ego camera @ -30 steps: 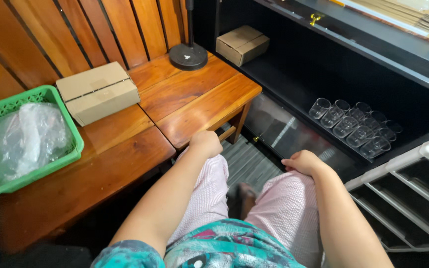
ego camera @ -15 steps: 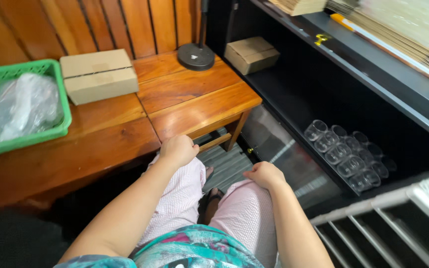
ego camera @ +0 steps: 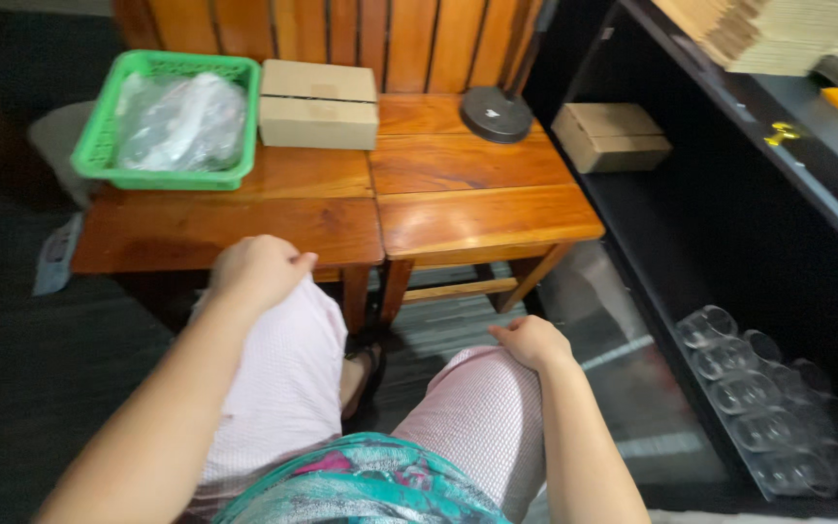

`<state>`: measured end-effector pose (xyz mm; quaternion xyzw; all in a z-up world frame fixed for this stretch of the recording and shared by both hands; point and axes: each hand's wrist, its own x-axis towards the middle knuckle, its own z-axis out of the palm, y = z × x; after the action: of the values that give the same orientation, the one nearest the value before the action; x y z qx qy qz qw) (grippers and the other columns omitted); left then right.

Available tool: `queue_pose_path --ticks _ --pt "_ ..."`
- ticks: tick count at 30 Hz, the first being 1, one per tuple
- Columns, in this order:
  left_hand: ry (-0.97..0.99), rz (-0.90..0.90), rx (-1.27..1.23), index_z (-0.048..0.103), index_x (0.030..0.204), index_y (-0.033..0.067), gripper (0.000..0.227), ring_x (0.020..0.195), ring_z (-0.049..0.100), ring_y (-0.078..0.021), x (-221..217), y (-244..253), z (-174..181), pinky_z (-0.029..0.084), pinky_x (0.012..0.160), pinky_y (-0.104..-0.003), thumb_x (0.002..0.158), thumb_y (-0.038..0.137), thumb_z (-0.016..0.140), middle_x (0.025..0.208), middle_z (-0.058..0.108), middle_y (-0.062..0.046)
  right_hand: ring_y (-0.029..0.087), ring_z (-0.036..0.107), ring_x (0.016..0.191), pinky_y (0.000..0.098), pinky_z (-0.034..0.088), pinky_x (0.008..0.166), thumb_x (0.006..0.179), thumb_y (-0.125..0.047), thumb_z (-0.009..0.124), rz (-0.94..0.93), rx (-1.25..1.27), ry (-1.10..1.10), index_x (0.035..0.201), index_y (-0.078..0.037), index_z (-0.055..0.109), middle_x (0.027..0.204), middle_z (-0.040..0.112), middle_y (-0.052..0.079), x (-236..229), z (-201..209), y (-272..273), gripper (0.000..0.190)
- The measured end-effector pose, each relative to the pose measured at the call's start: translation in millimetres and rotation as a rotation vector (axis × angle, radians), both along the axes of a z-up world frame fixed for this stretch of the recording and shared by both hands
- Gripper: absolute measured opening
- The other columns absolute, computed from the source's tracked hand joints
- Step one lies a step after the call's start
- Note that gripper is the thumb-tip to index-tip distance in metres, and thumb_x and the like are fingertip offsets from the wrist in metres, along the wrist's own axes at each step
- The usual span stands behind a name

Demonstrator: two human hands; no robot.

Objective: The person unpacks a cardboard box containing small clear glasses and places them one by one on a wooden table. The person also handles plastic zip bags and stacks them on a nearby shelf.

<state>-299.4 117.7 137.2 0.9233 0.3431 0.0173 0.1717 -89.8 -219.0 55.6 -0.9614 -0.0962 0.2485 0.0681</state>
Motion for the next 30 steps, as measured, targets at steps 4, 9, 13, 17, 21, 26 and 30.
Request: queue_pose_path --ticks 4,9,13,17,21,26,30 --pt "-0.047 0.124 -0.042 0.085 0.098 0.0254 0.039 0.117 0.070 -0.0368 -31 56 -64 0.056 0.094 -0.048 0.092 0.054 0.059 0.107 0.080 -0.009 0.028 0.063 0.131 0.0439 0.050 0.107 0.086 -0.071 0.062 0.050 -0.015 0.001 0.116 -0.025 0.081 0.127 0.075 0.009 8 -5 19 0.057" --pt "-0.100 0.133 0.141 0.081 0.109 0.0363 0.025 0.127 0.064 -0.0184 -51 102 -188 0.039 0.118 -0.047 0.088 0.043 0.068 0.110 0.077 0.006 0.029 0.067 0.125 0.0429 0.054 0.102 0.086 -0.063 0.064 0.075 -0.014 -0.071 0.100 -0.025 0.083 0.115 0.079 0.009 -7 11 42 0.045" --pt "0.011 0.106 0.160 0.076 0.121 0.0317 0.035 0.148 0.047 -0.0213 -61 107 -222 0.022 0.123 -0.065 0.089 0.042 0.066 0.134 0.070 0.005 0.034 0.069 0.121 0.0461 0.055 0.101 0.084 -0.062 0.067 0.094 0.022 -0.117 0.096 -0.020 0.082 0.108 0.080 0.013 -10 16 48 0.047" --pt "-0.016 0.051 0.211 0.073 0.123 0.0301 0.037 0.136 0.056 -0.0219 -67 119 -254 0.028 0.121 -0.060 0.090 0.044 0.064 0.127 0.072 0.001 0.027 0.072 0.117 0.0406 0.057 0.097 0.078 -0.058 0.071 0.035 -0.058 -0.123 0.093 -0.029 0.083 0.102 0.082 0.002 -20 18 60 0.036" --pt "-0.437 -0.121 0.211 0.079 0.090 0.0236 0.015 0.103 0.068 -0.0247 -69 116 -248 0.043 0.101 -0.045 0.078 0.028 0.071 0.111 0.076 0.004 0.019 0.073 0.098 0.0351 0.054 0.083 0.075 -0.051 0.077 0.076 -0.146 -0.134 0.082 -0.031 0.076 0.096 0.079 -0.006 -29 25 75 0.022" --pt "-0.714 -0.234 0.007 0.079 0.092 0.0171 0.012 0.087 0.073 -0.0223 -73 103 -222 0.056 0.082 -0.036 0.089 0.021 0.067 0.094 0.079 0.000 0.016 0.073 0.097 0.0326 0.054 0.083 0.080 -0.050 0.078 0.019 -0.006 -0.091 0.098 -0.033 0.082 0.100 0.080 -0.005 -30 12 86 0.026" --pt "-0.935 -0.268 0.031 0.078 0.095 0.0126 0.012 0.088 0.074 -0.0210 -59 96 -186 0.056 0.087 -0.033 0.091 0.016 0.068 0.096 0.080 -0.001 0.015 0.074 0.087 0.0307 0.052 0.076 0.086 -0.049 0.070 -0.117 0.155 -0.187 0.093 -0.032 0.082 0.085 0.078 -0.005 -18 -1 104 0.022"
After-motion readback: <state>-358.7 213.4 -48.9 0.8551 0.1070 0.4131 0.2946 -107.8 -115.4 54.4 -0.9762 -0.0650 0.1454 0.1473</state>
